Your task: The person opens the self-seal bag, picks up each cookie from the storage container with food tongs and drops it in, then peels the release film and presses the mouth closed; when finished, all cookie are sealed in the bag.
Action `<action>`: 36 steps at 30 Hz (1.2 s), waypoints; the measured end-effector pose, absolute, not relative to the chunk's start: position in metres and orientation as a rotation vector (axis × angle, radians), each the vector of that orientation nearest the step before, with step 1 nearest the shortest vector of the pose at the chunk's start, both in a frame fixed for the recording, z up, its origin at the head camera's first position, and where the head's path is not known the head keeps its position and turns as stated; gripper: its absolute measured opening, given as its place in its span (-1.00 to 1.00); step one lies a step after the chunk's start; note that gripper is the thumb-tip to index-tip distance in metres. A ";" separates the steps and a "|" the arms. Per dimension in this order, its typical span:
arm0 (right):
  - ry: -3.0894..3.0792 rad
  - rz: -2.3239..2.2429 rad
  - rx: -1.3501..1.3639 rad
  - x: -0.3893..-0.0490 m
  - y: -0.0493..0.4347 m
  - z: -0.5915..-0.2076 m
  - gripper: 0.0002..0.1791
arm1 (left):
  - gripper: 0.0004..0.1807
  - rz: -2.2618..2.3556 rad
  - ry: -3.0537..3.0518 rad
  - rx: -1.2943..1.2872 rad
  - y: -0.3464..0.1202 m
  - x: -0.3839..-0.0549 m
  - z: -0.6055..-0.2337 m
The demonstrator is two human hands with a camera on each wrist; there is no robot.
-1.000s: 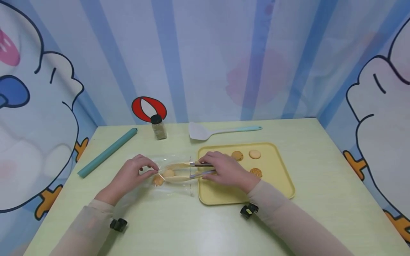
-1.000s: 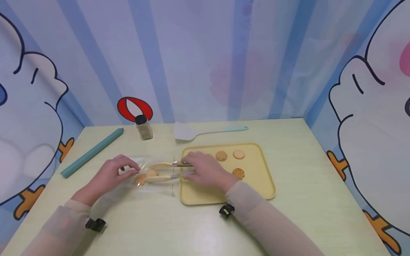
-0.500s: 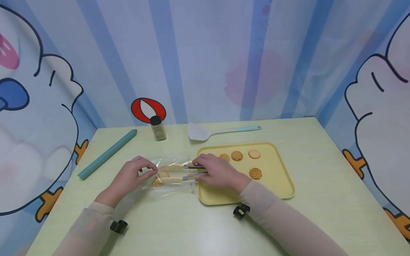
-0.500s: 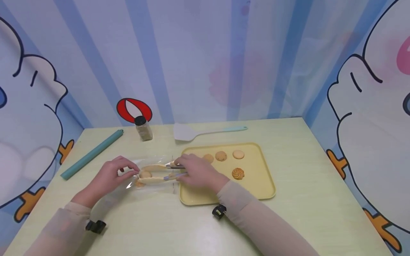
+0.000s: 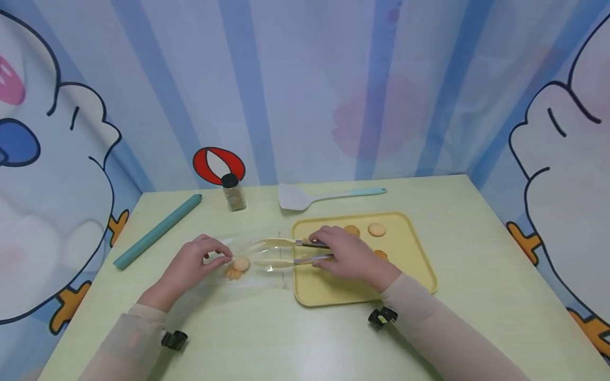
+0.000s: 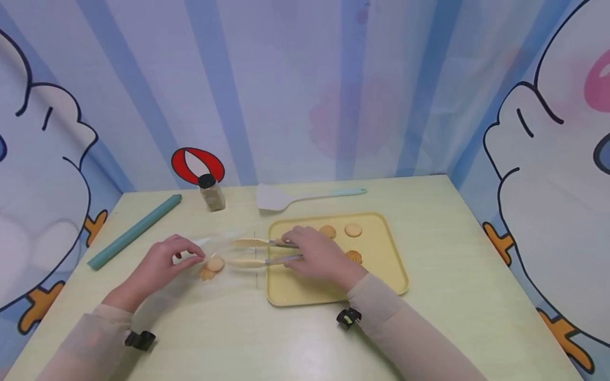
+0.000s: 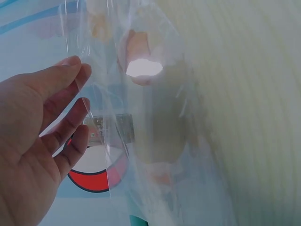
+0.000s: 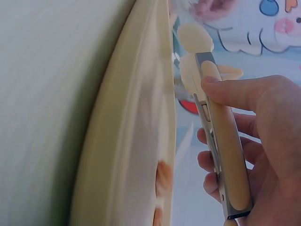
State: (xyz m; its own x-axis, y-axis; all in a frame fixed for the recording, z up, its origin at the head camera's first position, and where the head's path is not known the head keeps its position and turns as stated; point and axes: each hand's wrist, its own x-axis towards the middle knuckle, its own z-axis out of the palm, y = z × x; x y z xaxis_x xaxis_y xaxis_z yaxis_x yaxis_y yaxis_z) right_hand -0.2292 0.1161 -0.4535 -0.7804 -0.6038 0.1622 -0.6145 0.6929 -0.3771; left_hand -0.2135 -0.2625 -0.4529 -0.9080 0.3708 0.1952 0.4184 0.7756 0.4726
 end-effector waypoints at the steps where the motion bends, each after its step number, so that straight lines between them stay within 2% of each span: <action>1: -2.859 0.653 1.018 -0.228 0.122 -0.455 -0.46 | -0.86 -0.800 -2.879 -0.641 -0.262 -0.213 -0.453; 16: -2.821 0.608 0.819 -0.205 0.218 -0.459 -0.45 | -0.85 -0.811 -2.929 -0.597 -0.258 -0.210 -0.457; 36: -2.893 0.489 0.668 -0.180 0.297 -0.447 -0.42 | -0.85 -0.825 -2.930 -0.603 -0.258 -0.213 -0.458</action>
State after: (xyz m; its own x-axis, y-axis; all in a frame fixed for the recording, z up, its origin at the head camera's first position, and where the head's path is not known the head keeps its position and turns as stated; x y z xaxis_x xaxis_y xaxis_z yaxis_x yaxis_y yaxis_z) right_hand -0.1804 0.2966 -0.4469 -0.8930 -0.4035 0.1993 -0.4466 0.8491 -0.2820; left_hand -0.2129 -0.2579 -0.4580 -0.9239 0.3563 0.1395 0.3767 0.7832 0.4947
